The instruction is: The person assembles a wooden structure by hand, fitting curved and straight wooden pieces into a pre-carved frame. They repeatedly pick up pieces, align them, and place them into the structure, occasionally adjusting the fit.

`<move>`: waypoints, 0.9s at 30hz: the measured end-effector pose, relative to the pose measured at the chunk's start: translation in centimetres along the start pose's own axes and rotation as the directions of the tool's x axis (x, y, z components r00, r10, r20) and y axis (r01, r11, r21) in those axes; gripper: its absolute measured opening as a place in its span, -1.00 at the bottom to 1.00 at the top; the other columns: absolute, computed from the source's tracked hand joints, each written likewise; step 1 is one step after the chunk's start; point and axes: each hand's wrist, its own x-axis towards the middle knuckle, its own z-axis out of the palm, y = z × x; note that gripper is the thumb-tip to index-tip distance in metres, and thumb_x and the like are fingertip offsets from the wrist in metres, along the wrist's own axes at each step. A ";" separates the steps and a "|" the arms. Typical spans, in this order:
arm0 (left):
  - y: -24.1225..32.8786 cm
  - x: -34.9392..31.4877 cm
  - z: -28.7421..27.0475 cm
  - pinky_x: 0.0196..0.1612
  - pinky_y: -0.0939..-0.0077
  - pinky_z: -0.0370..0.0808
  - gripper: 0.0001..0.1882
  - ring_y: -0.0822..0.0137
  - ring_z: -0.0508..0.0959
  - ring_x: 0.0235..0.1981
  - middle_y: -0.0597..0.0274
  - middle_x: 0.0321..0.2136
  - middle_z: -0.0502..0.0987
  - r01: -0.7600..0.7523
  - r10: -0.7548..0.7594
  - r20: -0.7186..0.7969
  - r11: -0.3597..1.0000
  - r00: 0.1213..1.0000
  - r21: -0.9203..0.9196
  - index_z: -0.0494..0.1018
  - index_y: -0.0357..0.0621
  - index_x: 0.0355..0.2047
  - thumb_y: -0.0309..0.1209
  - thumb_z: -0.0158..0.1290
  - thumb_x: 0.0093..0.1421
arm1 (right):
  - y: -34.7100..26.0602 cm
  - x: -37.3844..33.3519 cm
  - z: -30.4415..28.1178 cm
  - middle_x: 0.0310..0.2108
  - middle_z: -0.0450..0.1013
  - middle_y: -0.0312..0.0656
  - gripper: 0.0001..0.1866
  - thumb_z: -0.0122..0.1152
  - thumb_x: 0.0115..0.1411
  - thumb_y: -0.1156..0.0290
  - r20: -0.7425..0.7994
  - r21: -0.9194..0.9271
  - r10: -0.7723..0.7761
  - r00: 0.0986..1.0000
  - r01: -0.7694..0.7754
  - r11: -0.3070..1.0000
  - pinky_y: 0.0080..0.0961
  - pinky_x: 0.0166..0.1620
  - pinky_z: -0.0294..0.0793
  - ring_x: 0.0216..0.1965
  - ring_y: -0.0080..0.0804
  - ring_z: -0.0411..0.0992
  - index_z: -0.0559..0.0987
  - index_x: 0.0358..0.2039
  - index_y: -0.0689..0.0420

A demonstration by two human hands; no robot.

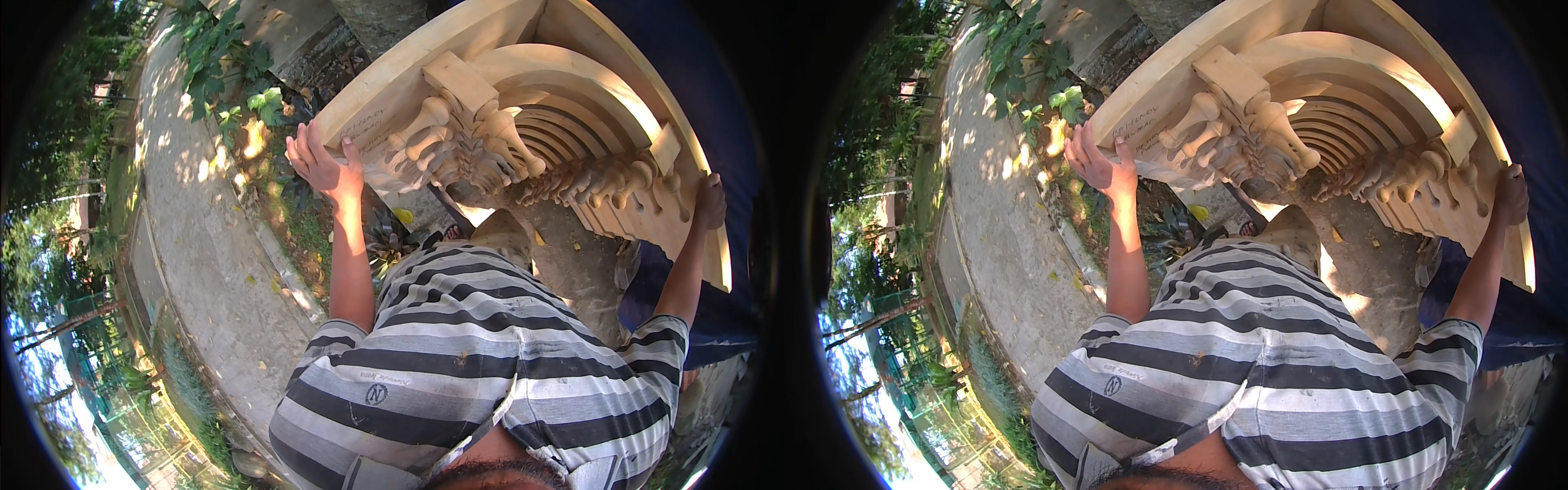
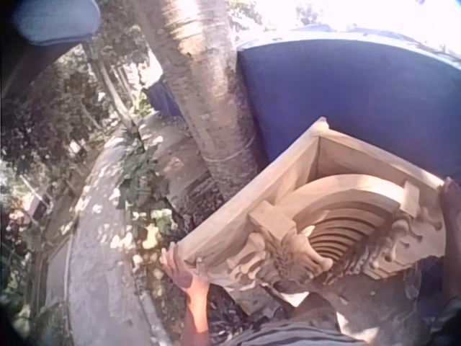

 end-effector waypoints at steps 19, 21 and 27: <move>-0.3 -0.8 -0.8 0.44 -0.21 0.04 -0.23 -0.31 0.07 0.43 -0.07 0.38 0.23 -0.063 0.067 0.036 0.993 0.997 -0.104 0.25 -0.18 0.35 -0.32 0.18 0.12 | 0.9 1.5 1.5 0.08 0.59 -0.05 -0.32 -0.41 0.34 -0.26 -0.015 -0.014 0.023 1.000 -0.023 1.000 0.00 0.12 0.51 0.12 0.06 0.53 0.58 0.20 -0.35; -0.5 -2.9 -1.9 0.45 -0.24 0.01 -0.22 -0.34 0.04 0.46 -0.16 0.42 0.16 -0.083 0.100 0.091 0.982 0.991 -0.167 0.20 -0.22 0.37 -0.34 0.15 0.15 | -0.2 -0.1 0.4 0.07 0.58 -0.01 -0.28 -0.45 0.34 -0.25 -0.028 0.028 0.006 1.000 -0.006 1.000 0.04 0.13 0.50 0.11 0.10 0.53 0.61 0.17 -0.22; -5.6 -21.3 -2.4 0.35 0.06 0.30 -0.27 -0.14 0.32 0.35 -0.16 0.34 0.30 0.334 -0.015 0.798 0.913 0.602 -0.235 0.19 -0.14 0.41 -0.37 0.09 0.22 | 0.9 -0.1 0.3 0.06 0.58 0.03 -0.25 -0.45 0.35 -0.23 -0.032 0.020 0.016 0.999 -0.015 1.000 0.05 0.13 0.50 0.11 0.14 0.52 0.62 0.15 -0.13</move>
